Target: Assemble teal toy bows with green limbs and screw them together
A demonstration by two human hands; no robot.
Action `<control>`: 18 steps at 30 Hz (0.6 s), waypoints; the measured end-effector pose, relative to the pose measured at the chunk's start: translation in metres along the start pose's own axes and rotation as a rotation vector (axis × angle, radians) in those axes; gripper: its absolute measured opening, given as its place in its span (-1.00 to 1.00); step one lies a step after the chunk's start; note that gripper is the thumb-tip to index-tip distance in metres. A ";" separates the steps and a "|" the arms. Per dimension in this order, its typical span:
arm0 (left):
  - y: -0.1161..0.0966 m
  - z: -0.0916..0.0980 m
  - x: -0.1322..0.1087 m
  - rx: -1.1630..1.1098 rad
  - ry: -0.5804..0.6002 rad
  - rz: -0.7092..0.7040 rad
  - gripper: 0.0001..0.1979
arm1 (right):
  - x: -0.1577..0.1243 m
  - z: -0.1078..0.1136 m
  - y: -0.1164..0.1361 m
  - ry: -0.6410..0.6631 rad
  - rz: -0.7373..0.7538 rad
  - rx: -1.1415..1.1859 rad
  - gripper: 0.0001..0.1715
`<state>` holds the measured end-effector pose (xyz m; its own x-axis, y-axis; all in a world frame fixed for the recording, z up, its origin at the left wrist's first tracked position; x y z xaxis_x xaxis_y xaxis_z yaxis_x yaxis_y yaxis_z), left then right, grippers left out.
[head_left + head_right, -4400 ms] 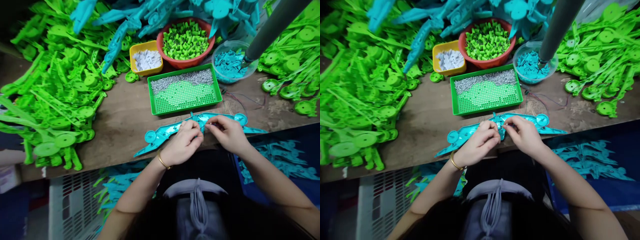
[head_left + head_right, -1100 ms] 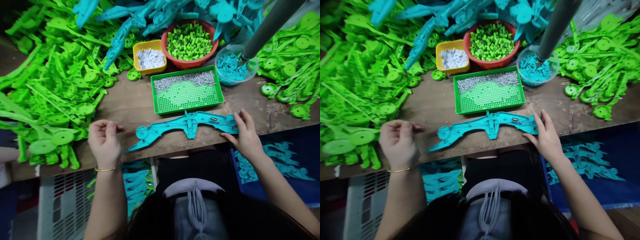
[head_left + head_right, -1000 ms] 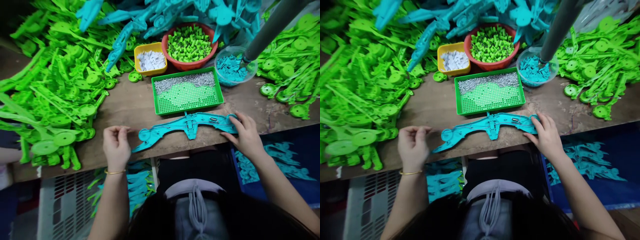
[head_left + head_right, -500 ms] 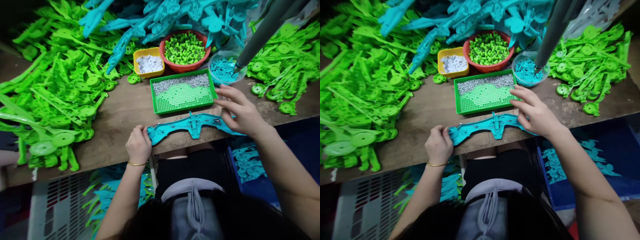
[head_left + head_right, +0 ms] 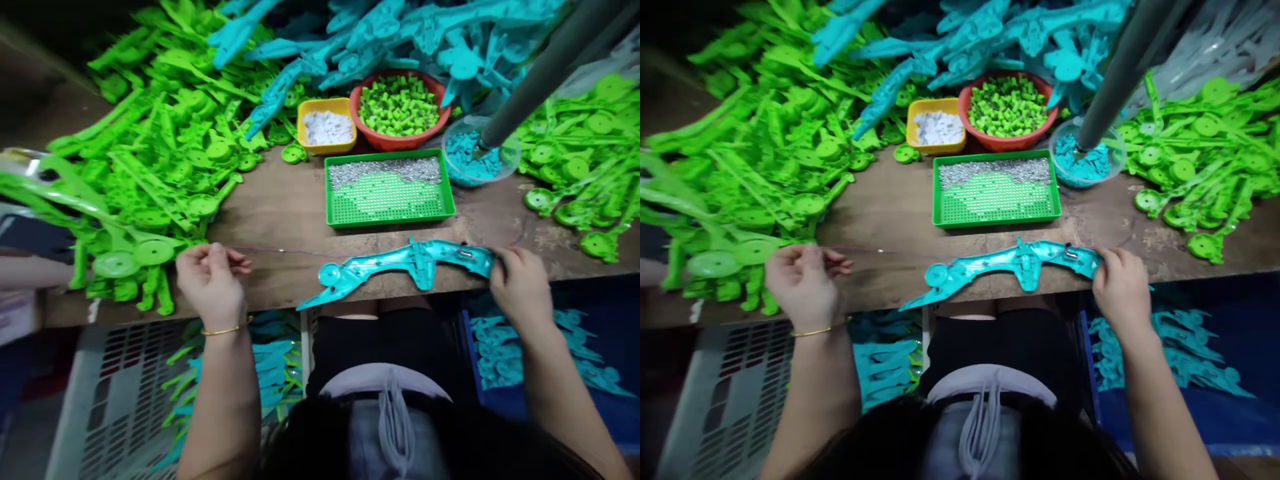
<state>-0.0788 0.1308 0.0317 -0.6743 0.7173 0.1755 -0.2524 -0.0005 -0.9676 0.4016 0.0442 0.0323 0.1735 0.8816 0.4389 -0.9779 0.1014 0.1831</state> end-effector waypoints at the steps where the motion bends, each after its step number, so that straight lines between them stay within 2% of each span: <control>1: -0.009 0.003 -0.005 -0.017 0.031 -0.031 -0.83 | 0.008 0.010 0.009 -0.025 0.008 -0.004 -0.58; 3: -0.034 0.003 -0.023 -0.035 0.126 -0.135 -0.88 | 0.022 0.037 0.041 -0.213 -0.004 0.035 -0.57; 4: -0.048 0.000 -0.034 -0.021 0.188 -0.210 -0.91 | 0.027 0.048 0.066 -0.295 0.024 0.146 -0.55; 5: -0.062 -0.003 -0.046 -0.012 0.250 -0.281 -0.94 | 0.030 0.051 0.099 -0.259 0.133 0.318 -0.48; 7: -0.084 -0.012 -0.068 0.018 0.368 -0.402 -0.95 | 0.026 0.043 0.174 -0.017 0.440 0.650 -0.34; 8: -0.092 -0.015 -0.077 0.026 0.403 -0.445 -0.95 | 0.022 0.037 0.204 0.066 0.524 0.733 -0.33; 10: -0.099 -0.020 -0.088 0.032 0.454 -0.492 -0.94 | 0.018 0.019 0.245 0.207 0.518 0.880 -0.46; 11: -0.099 -0.022 -0.092 0.031 0.481 -0.500 -0.94 | 0.017 0.007 0.256 0.291 0.441 0.946 -0.58; 13: -0.090 -0.028 -0.090 0.040 0.536 -0.498 -0.92 | 0.017 -0.019 0.260 0.496 0.186 1.076 -0.74; 15: -0.073 -0.032 -0.073 0.114 0.534 -0.504 -0.88 | 0.015 -0.041 0.245 0.653 -0.119 1.154 -0.71; 17: -0.051 -0.029 -0.037 0.309 0.405 -0.547 -0.78 | 0.016 -0.052 0.219 0.640 -0.389 1.171 -0.64; 18: -0.041 -0.022 -0.013 0.448 0.269 -0.583 -0.76 | 0.018 -0.053 0.203 0.568 -0.483 1.147 -0.59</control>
<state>-0.0444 0.1362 0.0653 -0.1695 0.8325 0.5275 -0.8086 0.1886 -0.5574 0.1999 0.1053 0.0304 0.1234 0.9620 -0.2435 -0.1408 0.2599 0.9553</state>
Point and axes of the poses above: each hand's wrist, its own x-axis towards the middle knuckle, its own z-axis out of the back of the hand, y = z × x, the point moved 6 cm from there along x, towards the middle knuckle, and after that the axes turned 11 degrees about -y, right-handed, at the moved point
